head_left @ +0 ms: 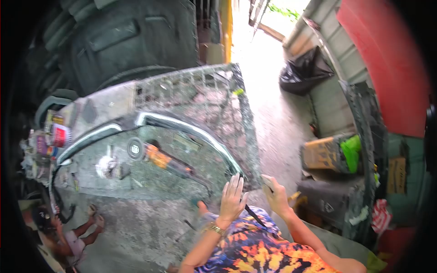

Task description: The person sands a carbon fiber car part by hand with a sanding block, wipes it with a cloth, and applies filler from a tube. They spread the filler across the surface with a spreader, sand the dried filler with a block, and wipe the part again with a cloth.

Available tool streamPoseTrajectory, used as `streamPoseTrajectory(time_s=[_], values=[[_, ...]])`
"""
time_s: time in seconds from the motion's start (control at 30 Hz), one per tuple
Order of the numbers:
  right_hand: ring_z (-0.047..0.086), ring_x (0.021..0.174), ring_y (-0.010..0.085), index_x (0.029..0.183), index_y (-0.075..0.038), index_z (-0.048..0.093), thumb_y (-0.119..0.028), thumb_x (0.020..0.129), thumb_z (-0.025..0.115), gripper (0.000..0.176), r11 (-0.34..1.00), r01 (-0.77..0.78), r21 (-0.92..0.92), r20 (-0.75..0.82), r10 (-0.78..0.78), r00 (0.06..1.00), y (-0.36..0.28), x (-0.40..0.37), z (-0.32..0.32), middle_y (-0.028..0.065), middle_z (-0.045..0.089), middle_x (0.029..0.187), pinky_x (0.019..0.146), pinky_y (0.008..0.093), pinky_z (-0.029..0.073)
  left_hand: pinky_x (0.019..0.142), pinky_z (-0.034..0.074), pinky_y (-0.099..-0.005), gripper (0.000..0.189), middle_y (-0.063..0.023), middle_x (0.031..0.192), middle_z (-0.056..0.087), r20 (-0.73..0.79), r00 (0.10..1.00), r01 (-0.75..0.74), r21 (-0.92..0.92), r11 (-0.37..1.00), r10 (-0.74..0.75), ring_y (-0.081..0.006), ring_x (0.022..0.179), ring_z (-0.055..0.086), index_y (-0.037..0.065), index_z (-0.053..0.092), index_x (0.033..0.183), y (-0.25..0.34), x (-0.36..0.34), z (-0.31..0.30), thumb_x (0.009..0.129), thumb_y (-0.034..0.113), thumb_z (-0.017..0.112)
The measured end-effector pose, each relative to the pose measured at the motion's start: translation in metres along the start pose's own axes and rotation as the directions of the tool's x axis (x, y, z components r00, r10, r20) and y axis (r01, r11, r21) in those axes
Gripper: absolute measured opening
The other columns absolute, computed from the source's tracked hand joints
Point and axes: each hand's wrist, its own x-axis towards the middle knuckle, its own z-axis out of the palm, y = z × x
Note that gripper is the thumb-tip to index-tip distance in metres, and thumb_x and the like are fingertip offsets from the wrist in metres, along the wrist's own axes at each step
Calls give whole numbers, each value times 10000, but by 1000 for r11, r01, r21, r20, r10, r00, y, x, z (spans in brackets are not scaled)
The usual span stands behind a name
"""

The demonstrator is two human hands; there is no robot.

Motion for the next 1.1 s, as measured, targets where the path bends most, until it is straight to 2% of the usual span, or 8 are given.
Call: streamPoseTrajectory(time_s=[0.07, 0.37, 0.63, 0.77, 0.83, 0.87, 1.0, 1.1], values=[[558, 628, 212, 1357, -50, 591, -6, 962, 621, 399, 999, -35, 10, 29, 34, 999, 10, 5, -3, 184, 603, 750, 630, 352, 481, 1242, 209, -547, 639, -207, 1630, 358, -150, 977, 173, 146, 974, -151, -396, 1521, 302, -34, 404, 1530, -5, 27, -5, 1005, 295, 560], [558, 598, 173, 1317, -44, 620, -17, 961, 620, 357, 997, -39, 71, 24, 37, 999, -4, 26, -29, 142, 601, 700, 603, 341, 468, 1246, 208, -541, 618, -215, 1627, 368, -138, 980, 194, 487, 852, -144, -375, 1505, 332, -29, 407, 1535, -79, 95, -45, 1046, 345, 458], [550, 637, 137, 1322, -61, 617, -17, 970, 628, 355, 992, -113, 63, -106, 119, 987, -19, 24, 8, 120, 629, 741, 603, 326, 453, 1229, 245, -542, 646, -265, 1574, 427, -71, 965, 250, 530, 810, -252, -416, 1469, 383, -67, 420, 1512, -157, 132, -139, 1050, 382, 462], [573, 672, 138, 1345, -72, 610, -23, 967, 642, 382, 973, -227, 36, -132, 229, 964, -35, 22, 32, 136, 658, 797, 633, 321, 472, 1241, 227, -530, 744, -322, 1602, 342, -204, 951, 308, 616, 725, -231, -443, 1485, 346, -126, 352, 1523, -232, 144, -175, 1053, 440, 467], [588, 704, 136, 1373, -72, 600, -27, 966, 649, 413, 971, -238, 23, -178, 238, 955, -49, 27, 45, 149, 659, 832, 660, 316, 485, 1259, 192, -521, 793, -317, 1635, 279, -166, 957, 289, 616, 733, -238, -439, 1520, 285, -131, 319, 1539, -228, 147, -173, 1047, 472, 472], [514, 739, 79, 1347, -46, 617, -5, 971, 649, 380, 972, -233, 31, -214, 234, 948, -49, 29, 53, 41, 612, 803, 669, 268, 454, 1266, 176, -517, 813, -312, 1644, 261, -122, 970, 241, 598, 764, -210, -437, 1531, 260, -133, 312, 1541, -218, 144, -166, 1042, 488, 475], [496, 752, 74, 1363, -46, 611, -1, 974, 647, 394, 973, -230, 28, -231, 231, 945, -56, 38, 71, 38, 593, 834, 683, 257, 453, 1278, 154, -514, 869, -297, 1653, 257, 93, 993, 23, 440, 897, -72, -431, 1552, 216, -124, 308, 1547, -151, 122, -118, 1003, 516, 529], [611, 781, 156, 1367, -45, 615, -24, 965, 653, 404, 950, -313, 18, -192, 310, 931, -67, 54, 80, 166, 680, 932, 738, 313, 509, 1263, 210, -509, 865, -287, 1634, 307, 195, 977, -142, 289, 947, 86, -405, 1531, 280, -111, 359, 1527, -111, 99, -84, 989, 539, 551]])
